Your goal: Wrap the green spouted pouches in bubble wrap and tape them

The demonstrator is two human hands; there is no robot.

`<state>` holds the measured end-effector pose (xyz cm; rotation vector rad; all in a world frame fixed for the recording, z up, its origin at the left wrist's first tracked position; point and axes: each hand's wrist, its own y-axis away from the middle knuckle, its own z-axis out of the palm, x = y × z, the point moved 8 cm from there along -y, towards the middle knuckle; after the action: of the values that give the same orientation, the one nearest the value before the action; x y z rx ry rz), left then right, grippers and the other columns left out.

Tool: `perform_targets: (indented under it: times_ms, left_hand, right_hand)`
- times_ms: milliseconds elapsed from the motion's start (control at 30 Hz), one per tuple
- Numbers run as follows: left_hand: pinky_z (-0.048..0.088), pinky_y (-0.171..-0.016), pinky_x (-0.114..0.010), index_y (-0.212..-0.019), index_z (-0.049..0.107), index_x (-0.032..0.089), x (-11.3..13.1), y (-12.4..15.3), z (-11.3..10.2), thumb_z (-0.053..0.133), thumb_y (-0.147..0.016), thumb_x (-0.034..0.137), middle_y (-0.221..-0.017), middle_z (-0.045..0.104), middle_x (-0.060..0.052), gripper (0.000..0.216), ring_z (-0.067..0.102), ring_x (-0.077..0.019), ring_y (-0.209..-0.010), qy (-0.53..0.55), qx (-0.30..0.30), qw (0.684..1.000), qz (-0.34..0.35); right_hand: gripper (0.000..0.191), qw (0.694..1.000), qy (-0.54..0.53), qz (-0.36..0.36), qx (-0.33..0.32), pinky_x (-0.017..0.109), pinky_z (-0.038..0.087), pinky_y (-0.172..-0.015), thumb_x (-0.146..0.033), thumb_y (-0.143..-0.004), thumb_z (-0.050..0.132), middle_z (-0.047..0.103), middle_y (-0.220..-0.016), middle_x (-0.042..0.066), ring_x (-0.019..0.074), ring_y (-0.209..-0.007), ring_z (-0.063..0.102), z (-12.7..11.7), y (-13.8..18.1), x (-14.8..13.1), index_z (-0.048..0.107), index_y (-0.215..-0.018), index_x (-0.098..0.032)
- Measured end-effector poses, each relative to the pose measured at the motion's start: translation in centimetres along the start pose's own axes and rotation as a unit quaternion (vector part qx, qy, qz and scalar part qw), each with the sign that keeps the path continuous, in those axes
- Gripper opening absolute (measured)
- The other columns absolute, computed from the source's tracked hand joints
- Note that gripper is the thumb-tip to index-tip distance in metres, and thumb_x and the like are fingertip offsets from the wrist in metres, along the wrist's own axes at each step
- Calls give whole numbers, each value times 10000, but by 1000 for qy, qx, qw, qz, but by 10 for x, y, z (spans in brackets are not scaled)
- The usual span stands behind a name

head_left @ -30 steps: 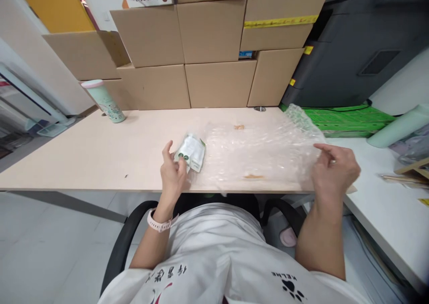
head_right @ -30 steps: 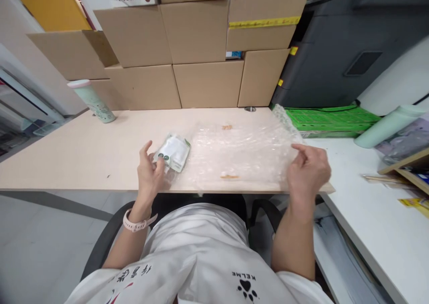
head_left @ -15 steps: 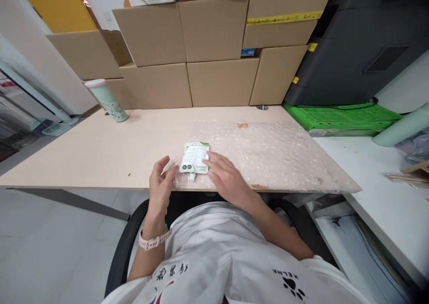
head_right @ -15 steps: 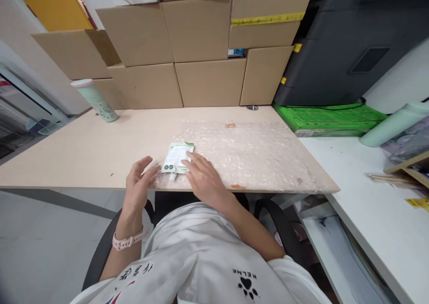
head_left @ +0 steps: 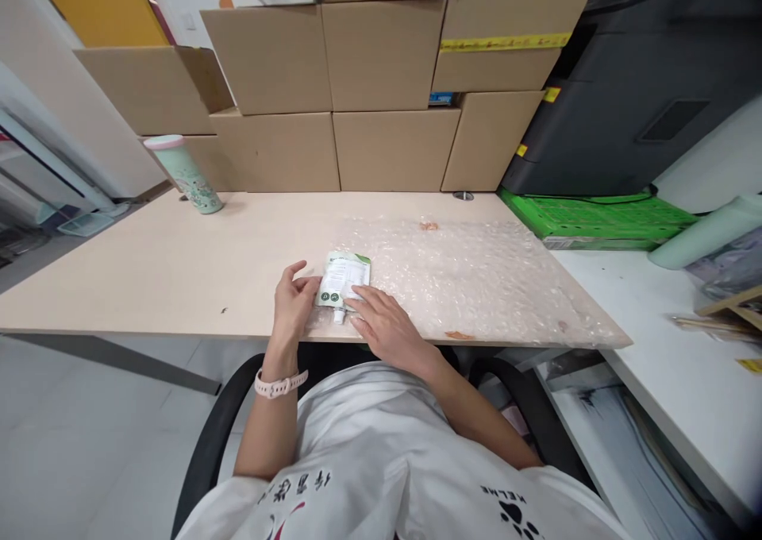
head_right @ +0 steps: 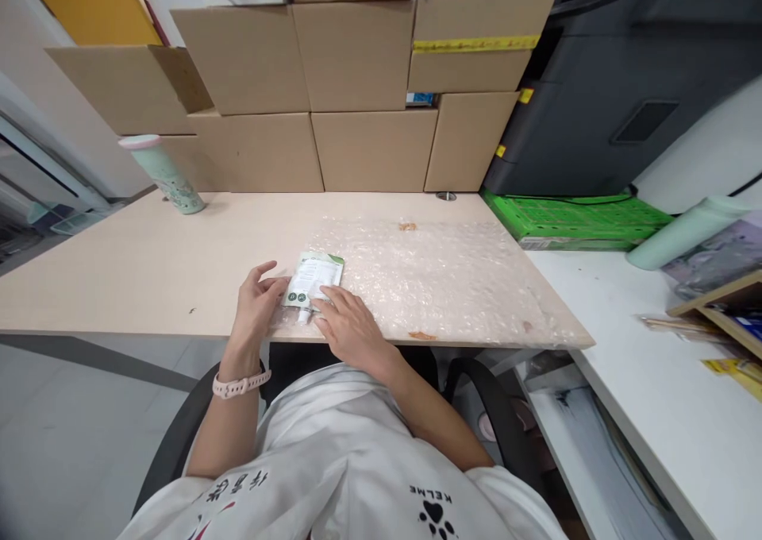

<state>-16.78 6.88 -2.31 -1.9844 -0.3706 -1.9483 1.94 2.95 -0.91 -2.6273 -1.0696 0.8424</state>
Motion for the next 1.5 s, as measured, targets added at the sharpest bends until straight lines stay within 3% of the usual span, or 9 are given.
perform_targets:
  times_ms: [133,267,500,700,833,1000,1133,1267,1500]
  left_hand:
    - [538,-706,-271,-1149,603,150,4,10,11,811,-598,284,-956,752,-93,605,715,-178,-792,111,-10,993,-26]
    - [541,-881,-322,-1162,624,182,21,43,37,795,-692,295,-1187,714,-118,514,691,-211,-1047,135,-12,990,42]
    - [521,-953,-421,-1038,761,234,50,86,113,652,-882,256,-1166,732,-84,192,608,-225,-1061,-74,-76,954,280]
    - [532,-880,-500,-998,773,227,38,94,144,577,-910,212,-1147,737,-108,215,599,-265,-986,-202,-121,906,351]
    - [531,-832,-490,-952,768,248,29,107,160,525,-862,91,-1028,754,-101,303,592,-265,-904,-251,-210,860,391]
    - [524,-716,-389,-831,735,230,32,116,169,512,-748,-32,-784,746,-45,355,564,-238,-806,-274,-264,809,447]
    - [519,-700,-355,-886,744,242,33,117,167,509,-739,-49,-809,757,-19,402,570,-220,-803,-254,-264,814,451]
    - [518,-672,-339,-853,746,239,33,118,165,518,-771,-30,-807,767,-10,363,576,-212,-780,-226,-252,817,466]
    - [508,-649,-299,-818,738,208,35,120,163,542,-780,-49,-757,758,6,326,577,-196,-775,-217,-233,814,486]
  right_hand:
    - [394,999,-40,1,12,480,355,-1167,-310,-1030,391,489,-1489,124,240,-1398,422,-4,0,0,507,-1394,-211]
    - [388,992,-119,24,35,442,400,-1135,-299,-1030,384,502,-1464,116,220,-1380,456,-15,3,2,453,-1405,-225]
    - [309,981,-181,46,49,431,512,-980,-175,-983,374,634,-1194,130,247,-1171,604,-34,24,19,555,-1234,-178]
    - [282,990,-104,75,54,342,555,-760,-171,-973,406,662,-958,62,197,-860,650,-64,61,32,652,-846,-226]
    - [240,980,-56,106,159,369,563,-824,-241,-975,452,710,-983,48,221,-948,666,-87,63,56,687,-981,-288]
    - [275,970,-40,176,164,448,544,-893,-281,-935,514,717,-1128,70,250,-1002,666,-79,34,94,652,-1173,-265]
    - [312,954,-33,262,140,425,545,-779,-362,-882,593,730,-975,57,236,-816,676,-77,22,112,642,-1173,-262]
    - [352,952,-20,281,117,372,514,-702,-404,-839,643,699,-802,23,224,-734,656,-79,11,114,647,-1157,-250]
    - [409,914,-270,263,150,237,484,-602,-233,-775,652,584,-776,-36,116,-621,557,-63,6,123,616,-1182,-244]
